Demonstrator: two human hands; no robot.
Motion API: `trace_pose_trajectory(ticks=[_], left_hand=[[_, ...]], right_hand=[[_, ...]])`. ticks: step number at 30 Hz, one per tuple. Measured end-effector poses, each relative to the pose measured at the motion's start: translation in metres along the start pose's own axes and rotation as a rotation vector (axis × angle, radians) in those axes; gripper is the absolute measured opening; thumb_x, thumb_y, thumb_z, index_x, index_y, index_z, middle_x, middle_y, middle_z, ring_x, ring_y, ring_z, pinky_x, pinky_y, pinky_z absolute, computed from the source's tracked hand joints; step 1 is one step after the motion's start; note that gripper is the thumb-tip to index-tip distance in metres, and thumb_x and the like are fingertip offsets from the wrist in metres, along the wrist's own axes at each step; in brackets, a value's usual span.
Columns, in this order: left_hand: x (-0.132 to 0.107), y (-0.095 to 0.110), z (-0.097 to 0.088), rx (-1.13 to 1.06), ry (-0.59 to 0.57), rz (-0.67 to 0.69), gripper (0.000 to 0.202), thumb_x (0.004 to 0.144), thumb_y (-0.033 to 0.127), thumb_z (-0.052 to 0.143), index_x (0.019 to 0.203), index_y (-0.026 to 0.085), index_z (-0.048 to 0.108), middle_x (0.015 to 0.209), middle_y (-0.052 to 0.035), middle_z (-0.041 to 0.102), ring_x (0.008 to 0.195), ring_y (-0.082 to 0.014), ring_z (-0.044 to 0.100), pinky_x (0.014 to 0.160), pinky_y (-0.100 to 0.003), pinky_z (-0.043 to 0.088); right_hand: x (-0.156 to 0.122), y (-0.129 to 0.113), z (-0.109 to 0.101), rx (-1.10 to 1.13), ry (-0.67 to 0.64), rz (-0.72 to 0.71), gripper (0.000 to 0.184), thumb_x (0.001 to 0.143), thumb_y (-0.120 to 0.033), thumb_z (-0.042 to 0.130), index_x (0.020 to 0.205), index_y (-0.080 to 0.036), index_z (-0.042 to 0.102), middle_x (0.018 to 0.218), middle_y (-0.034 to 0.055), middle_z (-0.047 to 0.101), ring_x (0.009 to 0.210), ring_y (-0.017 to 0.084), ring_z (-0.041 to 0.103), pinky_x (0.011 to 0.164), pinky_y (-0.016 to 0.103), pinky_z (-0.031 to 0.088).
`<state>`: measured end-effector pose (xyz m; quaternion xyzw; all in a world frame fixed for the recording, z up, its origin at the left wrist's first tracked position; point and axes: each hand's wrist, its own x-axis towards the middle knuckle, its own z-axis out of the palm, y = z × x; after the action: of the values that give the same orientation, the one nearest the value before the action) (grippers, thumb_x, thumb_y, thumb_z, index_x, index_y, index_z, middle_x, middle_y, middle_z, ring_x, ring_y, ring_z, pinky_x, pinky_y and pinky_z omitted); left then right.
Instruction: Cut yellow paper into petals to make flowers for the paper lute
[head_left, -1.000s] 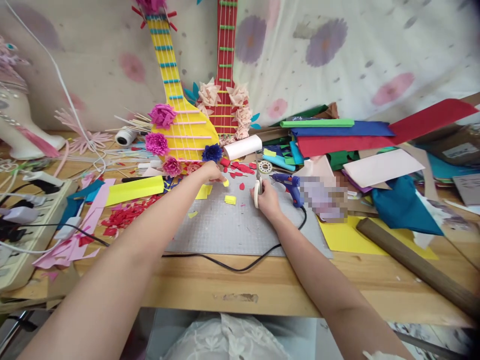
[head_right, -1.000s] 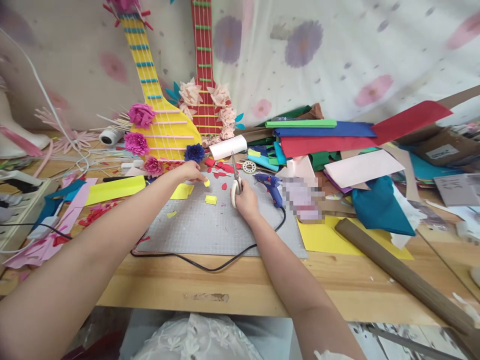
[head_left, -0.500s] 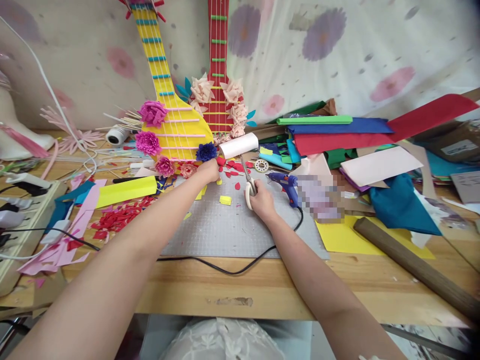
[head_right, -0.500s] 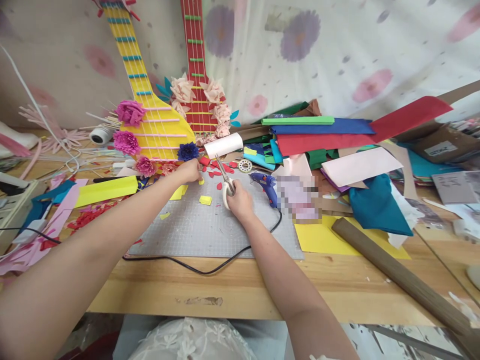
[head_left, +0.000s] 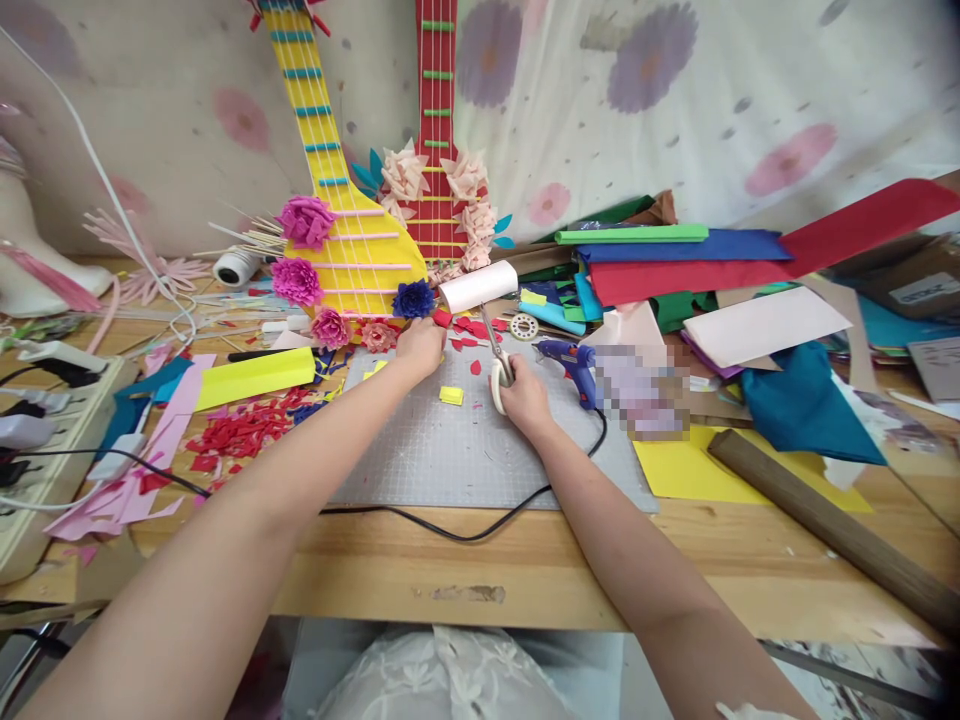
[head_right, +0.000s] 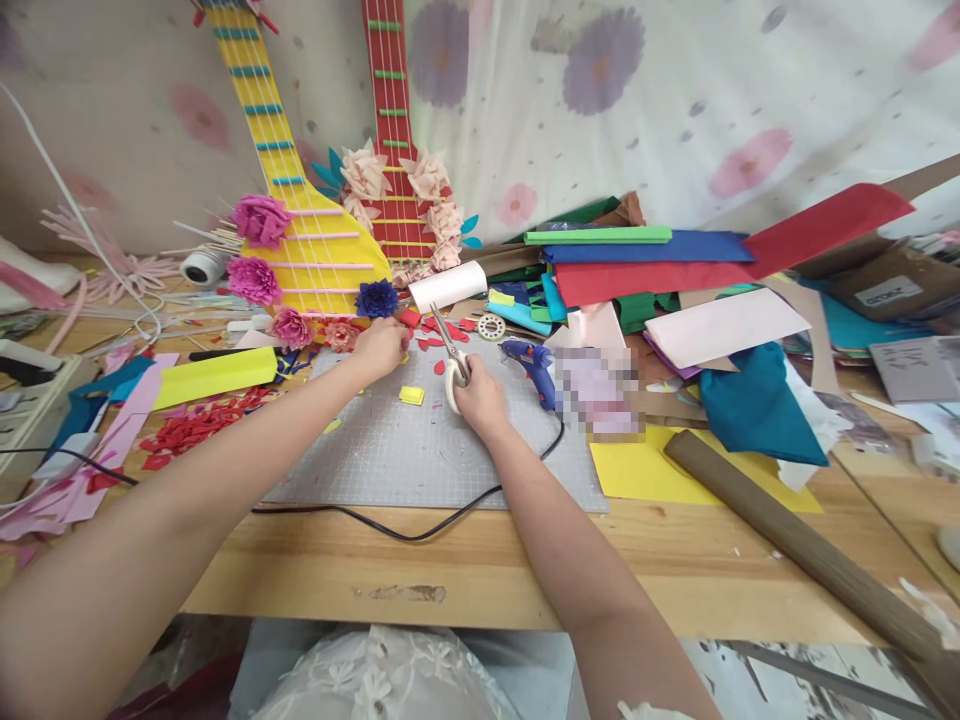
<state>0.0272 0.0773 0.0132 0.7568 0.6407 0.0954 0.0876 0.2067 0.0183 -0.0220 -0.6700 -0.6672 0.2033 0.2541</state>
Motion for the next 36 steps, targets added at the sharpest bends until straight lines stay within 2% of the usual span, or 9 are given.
trace_pose_trajectory(ticks=[6,12,16,20,22,24,28,32,36], left_hand=[[-0.001,0.001,-0.004,-0.071,-0.039,-0.009,0.012,0.064,0.009,0.058,0.066,0.017,0.066,0.096,-0.0116,0.061,0.101,-0.0279,0.05,0.086,-0.037,0.04],[0.0,0.0,-0.009,0.005,-0.088,0.031,0.018,0.064,0.007,0.057,0.072,0.018,0.069,0.096,-0.0116,0.063,0.1,-0.0281,0.052,0.086,-0.036,0.041],[-0.001,-0.006,-0.008,-0.124,-0.033,0.078,0.025,0.062,0.003,0.056,0.078,0.017,0.068,0.097,-0.0123,0.062,0.1,-0.0279,0.053,0.087,-0.035,0.04],[-0.007,-0.004,-0.007,-0.15,0.031,0.196,0.031,0.066,0.006,0.052,0.092,0.017,0.065,0.099,-0.0099,0.063,0.098,-0.0241,0.055,0.084,-0.032,0.041],[-0.012,0.0,-0.008,-0.146,-0.044,0.233,0.029,0.068,0.01,0.053,0.093,0.018,0.065,0.096,-0.0075,0.065,0.092,-0.0218,0.058,0.079,-0.029,0.042],[-0.017,0.007,-0.01,-0.093,-0.182,0.232,0.024,0.069,0.015,0.056,0.09,0.02,0.065,0.091,-0.0055,0.067,0.085,-0.0203,0.06,0.074,-0.027,0.043],[-0.025,0.019,-0.017,0.073,-0.394,0.256,0.024,0.067,0.02,0.06,0.09,0.022,0.065,0.092,-0.0012,0.068,0.084,-0.0168,0.061,0.07,-0.023,0.043],[-0.029,0.027,-0.021,0.168,-0.467,0.245,0.028,0.065,0.019,0.061,0.093,0.021,0.064,0.096,-0.0015,0.068,0.084,-0.0159,0.061,0.067,-0.022,0.043],[-0.032,0.033,-0.021,0.221,-0.467,0.213,0.031,0.065,0.016,0.059,0.095,0.021,0.064,0.097,-0.0035,0.068,0.085,-0.0172,0.061,0.067,-0.022,0.043]], right_hand=[[0.0,-0.001,-0.001,0.003,0.0,-0.002,0.019,0.079,-0.037,0.047,0.092,-0.023,0.05,0.08,0.0054,0.065,0.071,0.022,0.059,0.057,0.028,0.033],[0.0,0.001,0.0,0.011,0.006,-0.001,0.02,0.079,-0.038,0.047,0.092,-0.023,0.049,0.081,0.0056,0.064,0.071,0.023,0.059,0.057,0.028,0.034],[0.0,0.002,0.001,0.024,0.013,0.001,0.021,0.079,-0.039,0.046,0.093,-0.023,0.049,0.082,0.0061,0.064,0.074,0.023,0.06,0.059,0.028,0.035],[0.0,0.003,0.003,0.03,0.034,-0.009,0.02,0.079,-0.038,0.047,0.092,-0.022,0.048,0.081,0.0063,0.064,0.074,0.023,0.06,0.059,0.028,0.036],[0.0,0.004,0.003,0.028,0.043,-0.011,0.018,0.079,-0.036,0.048,0.091,-0.022,0.048,0.08,0.006,0.064,0.073,0.023,0.06,0.059,0.028,0.036],[0.0,0.005,0.004,0.024,0.054,-0.013,0.016,0.078,-0.033,0.049,0.09,-0.022,0.048,0.078,0.0055,0.064,0.072,0.023,0.06,0.058,0.028,0.036],[-0.001,0.007,0.005,0.027,0.068,-0.014,0.016,0.077,-0.032,0.05,0.089,-0.023,0.047,0.078,0.0042,0.064,0.072,0.023,0.06,0.058,0.027,0.037],[-0.002,0.006,0.005,0.037,0.071,-0.016,0.013,0.077,-0.031,0.05,0.087,-0.024,0.047,0.076,0.0038,0.063,0.071,0.023,0.06,0.057,0.027,0.038],[-0.002,0.006,0.005,0.04,0.073,-0.021,0.013,0.077,-0.031,0.05,0.087,-0.024,0.047,0.077,0.0043,0.063,0.071,0.023,0.06,0.057,0.028,0.038]])
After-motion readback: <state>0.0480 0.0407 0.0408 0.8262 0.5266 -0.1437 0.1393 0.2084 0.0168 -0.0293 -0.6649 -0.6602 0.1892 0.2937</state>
